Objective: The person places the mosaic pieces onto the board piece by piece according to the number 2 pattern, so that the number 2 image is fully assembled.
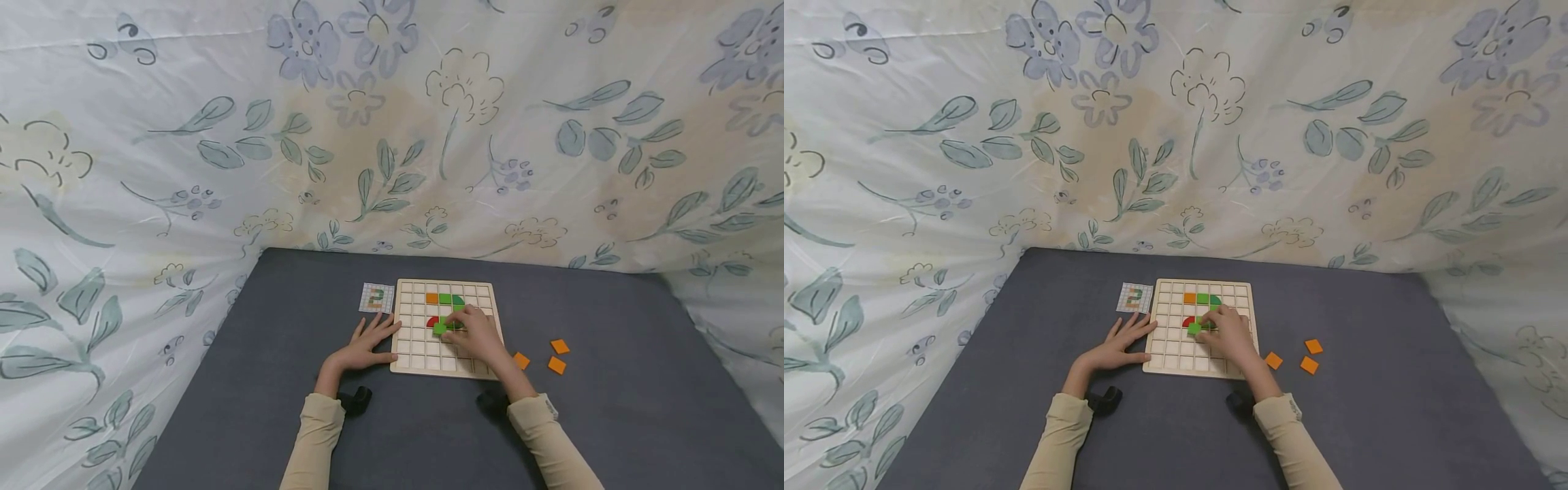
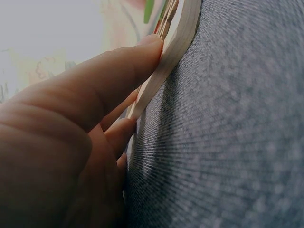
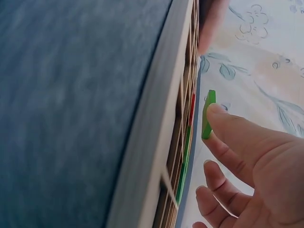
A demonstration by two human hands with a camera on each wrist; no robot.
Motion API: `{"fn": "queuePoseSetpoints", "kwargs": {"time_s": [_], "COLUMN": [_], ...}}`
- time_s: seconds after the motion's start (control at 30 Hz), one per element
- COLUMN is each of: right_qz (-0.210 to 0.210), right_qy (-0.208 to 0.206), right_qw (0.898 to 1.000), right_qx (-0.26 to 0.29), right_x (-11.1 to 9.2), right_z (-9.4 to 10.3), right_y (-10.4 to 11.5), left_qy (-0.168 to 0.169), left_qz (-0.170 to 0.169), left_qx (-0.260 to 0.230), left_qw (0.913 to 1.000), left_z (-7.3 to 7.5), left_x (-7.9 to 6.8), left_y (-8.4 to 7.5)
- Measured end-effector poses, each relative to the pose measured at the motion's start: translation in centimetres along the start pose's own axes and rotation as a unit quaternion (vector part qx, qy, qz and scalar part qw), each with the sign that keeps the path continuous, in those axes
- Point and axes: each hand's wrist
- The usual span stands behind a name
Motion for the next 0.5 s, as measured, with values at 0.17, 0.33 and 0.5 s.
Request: {"fn": "queuePoseSetpoints", "kwargs": {"time_s": [0.17,0.33,0.5], "right_qz": [-0.004,0.004,0.006], "right_qy": [0.004,0.007,0.014], "right_qw": [1.0,1.0,1.0], "right_qx": [-0.009,-0.022,-0.023], "right_x": [0.18,0.09,0.07], "right_z": [-0.58,-0.74,-0.76], "right_y": [0.57,0.88,1.07], "left_qy": [-0.001,-0.001,-0.002], "left_qz": [0.001,0.002,0.003], "left_qx": [0.0,0.001,0.002], "left_qw": [1.0,1.0,1.0], "left_z": [0.0,-0.03,-0.08], "left_x": [0.0,0.04,0.13], "left_y": [0.01,0.0,0.14]}}
Point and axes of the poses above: each hand's wrist, its own x-axis towards the middle knuckle, its own z-axis out of the back of the hand, y = z × x
